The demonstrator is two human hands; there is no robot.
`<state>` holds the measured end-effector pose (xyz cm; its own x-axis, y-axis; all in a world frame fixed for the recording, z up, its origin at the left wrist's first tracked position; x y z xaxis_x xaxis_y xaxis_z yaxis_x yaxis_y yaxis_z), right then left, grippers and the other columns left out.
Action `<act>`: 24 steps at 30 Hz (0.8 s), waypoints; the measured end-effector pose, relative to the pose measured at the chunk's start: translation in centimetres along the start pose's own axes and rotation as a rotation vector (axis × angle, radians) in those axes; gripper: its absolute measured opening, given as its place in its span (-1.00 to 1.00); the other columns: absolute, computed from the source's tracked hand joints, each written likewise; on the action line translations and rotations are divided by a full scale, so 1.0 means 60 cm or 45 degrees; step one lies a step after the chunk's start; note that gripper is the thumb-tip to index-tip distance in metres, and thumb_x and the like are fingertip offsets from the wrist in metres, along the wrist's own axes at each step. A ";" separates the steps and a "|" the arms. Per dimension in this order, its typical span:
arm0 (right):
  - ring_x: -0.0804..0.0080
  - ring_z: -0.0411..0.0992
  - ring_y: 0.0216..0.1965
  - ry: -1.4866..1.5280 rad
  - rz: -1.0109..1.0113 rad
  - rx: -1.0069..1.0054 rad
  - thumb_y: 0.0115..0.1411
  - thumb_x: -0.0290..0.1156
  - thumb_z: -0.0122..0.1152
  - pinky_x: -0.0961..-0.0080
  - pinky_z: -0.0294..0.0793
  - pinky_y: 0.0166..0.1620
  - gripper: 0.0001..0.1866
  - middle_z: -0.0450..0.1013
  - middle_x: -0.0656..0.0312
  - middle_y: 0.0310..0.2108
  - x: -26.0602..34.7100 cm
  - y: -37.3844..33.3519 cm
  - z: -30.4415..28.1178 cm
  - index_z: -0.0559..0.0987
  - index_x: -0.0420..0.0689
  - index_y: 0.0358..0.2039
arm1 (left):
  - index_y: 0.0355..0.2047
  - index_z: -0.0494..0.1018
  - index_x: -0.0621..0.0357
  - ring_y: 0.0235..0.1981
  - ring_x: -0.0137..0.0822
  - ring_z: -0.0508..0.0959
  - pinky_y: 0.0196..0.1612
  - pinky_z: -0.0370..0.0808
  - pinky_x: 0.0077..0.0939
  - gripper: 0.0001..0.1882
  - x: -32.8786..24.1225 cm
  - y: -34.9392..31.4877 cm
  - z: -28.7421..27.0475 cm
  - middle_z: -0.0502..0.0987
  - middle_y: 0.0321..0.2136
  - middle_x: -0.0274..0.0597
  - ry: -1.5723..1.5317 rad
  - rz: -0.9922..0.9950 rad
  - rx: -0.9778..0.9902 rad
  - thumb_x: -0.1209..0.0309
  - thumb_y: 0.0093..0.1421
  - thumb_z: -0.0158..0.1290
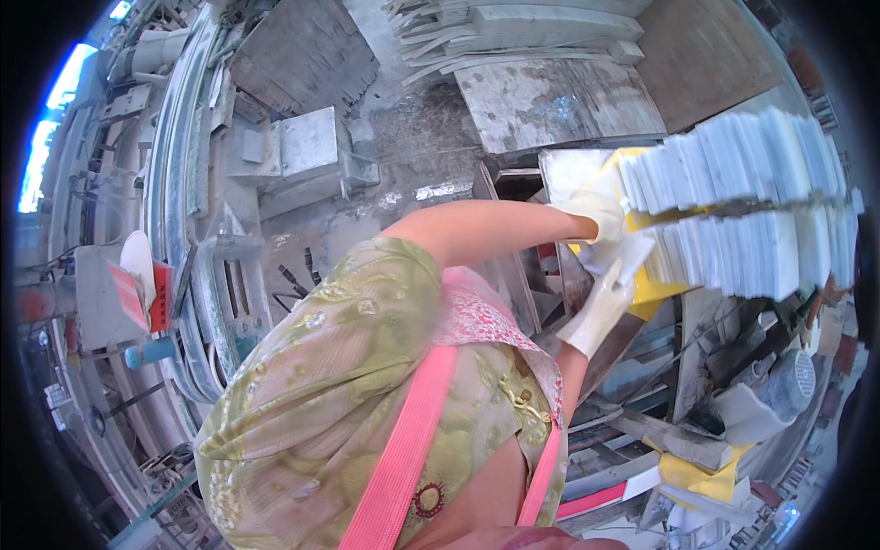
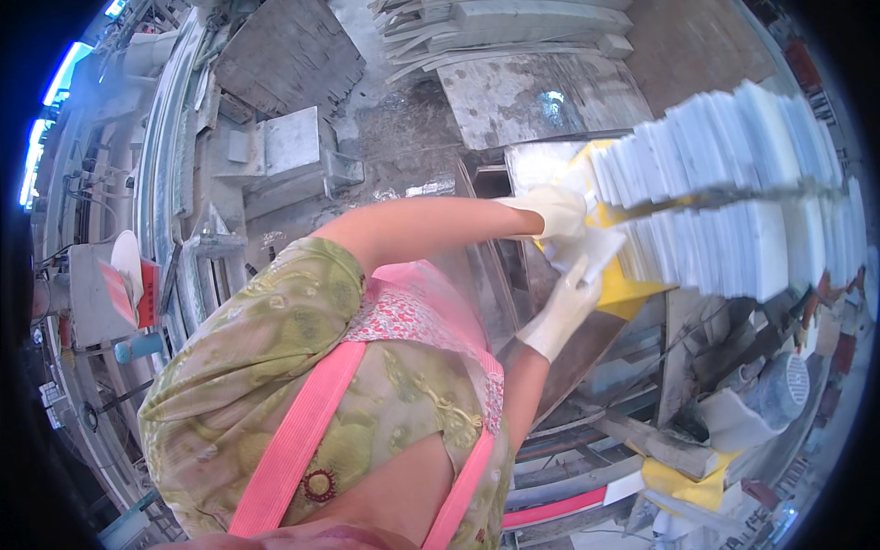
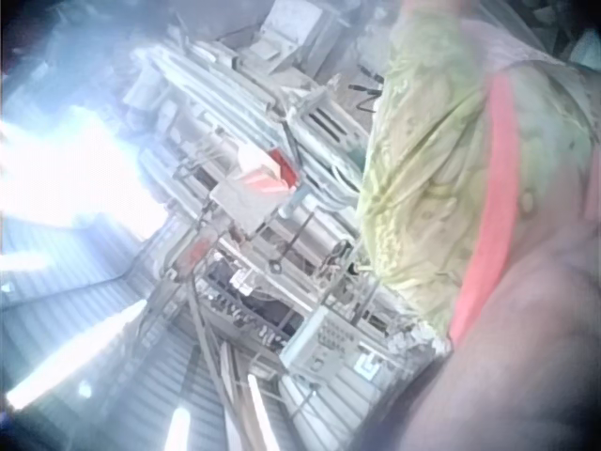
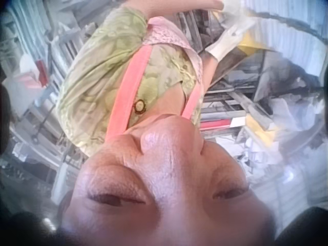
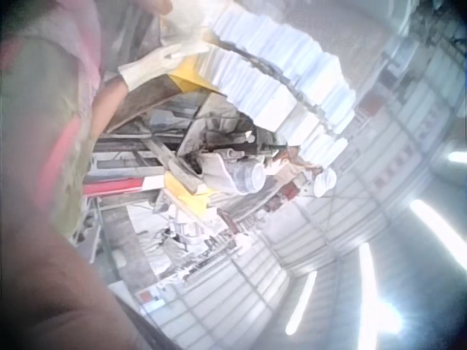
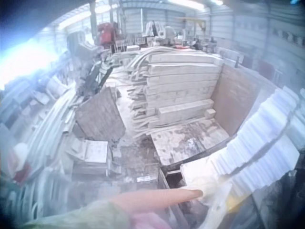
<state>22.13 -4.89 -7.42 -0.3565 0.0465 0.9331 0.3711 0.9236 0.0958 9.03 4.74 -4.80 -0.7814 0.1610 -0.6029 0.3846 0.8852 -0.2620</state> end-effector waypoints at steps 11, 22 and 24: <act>0.11 0.48 -0.05 -0.147 0.189 -0.527 0.44 -0.24 0.05 0.19 0.43 0.08 -0.46 0.49 -0.23 -0.01 0.127 -0.035 0.069 0.43 -0.61 0.07 | -0.12 0.50 0.37 -0.53 -0.28 0.64 -0.41 0.63 -0.39 -0.60 0.395 -0.008 -0.207 0.61 -0.33 -0.06 -1.302 0.131 0.068 0.20 0.34 -0.01; 0.26 0.46 -0.09 -0.149 -0.016 -0.304 0.44 -0.22 0.07 0.31 0.42 0.06 -0.50 0.52 -0.09 -0.03 0.199 0.188 0.423 0.47 -0.52 0.06 | 0.12 0.36 0.47 -0.13 -0.15 0.65 -0.04 0.63 -0.29 -0.51 0.971 -0.121 -0.362 0.58 -0.06 0.06 -1.755 -0.538 -0.816 0.24 0.39 0.00; 0.33 0.45 -0.07 -0.004 0.156 -0.165 0.43 -0.25 0.09 0.35 0.41 0.08 -0.54 0.52 0.01 -0.06 0.144 0.232 0.491 0.48 -0.48 0.04 | 0.15 0.33 0.46 -0.10 -0.16 0.64 -0.04 0.61 -0.30 -0.50 1.030 -0.125 -0.360 0.58 -0.05 0.03 -1.831 -0.567 -0.907 0.25 0.39 0.01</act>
<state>-1.06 19.57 -8.24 -0.3045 0.1569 0.9395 0.5190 0.8544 0.0255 -52.74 17.52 -23.79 0.4548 -0.2905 -0.8419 -0.3317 0.8221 -0.4628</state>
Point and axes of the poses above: each hand's wrist, its own y-axis towards the middle knuckle, its own z-axis out of the palm, x = y × z, the point moved 8 cm from there along y, towards the middle knuckle
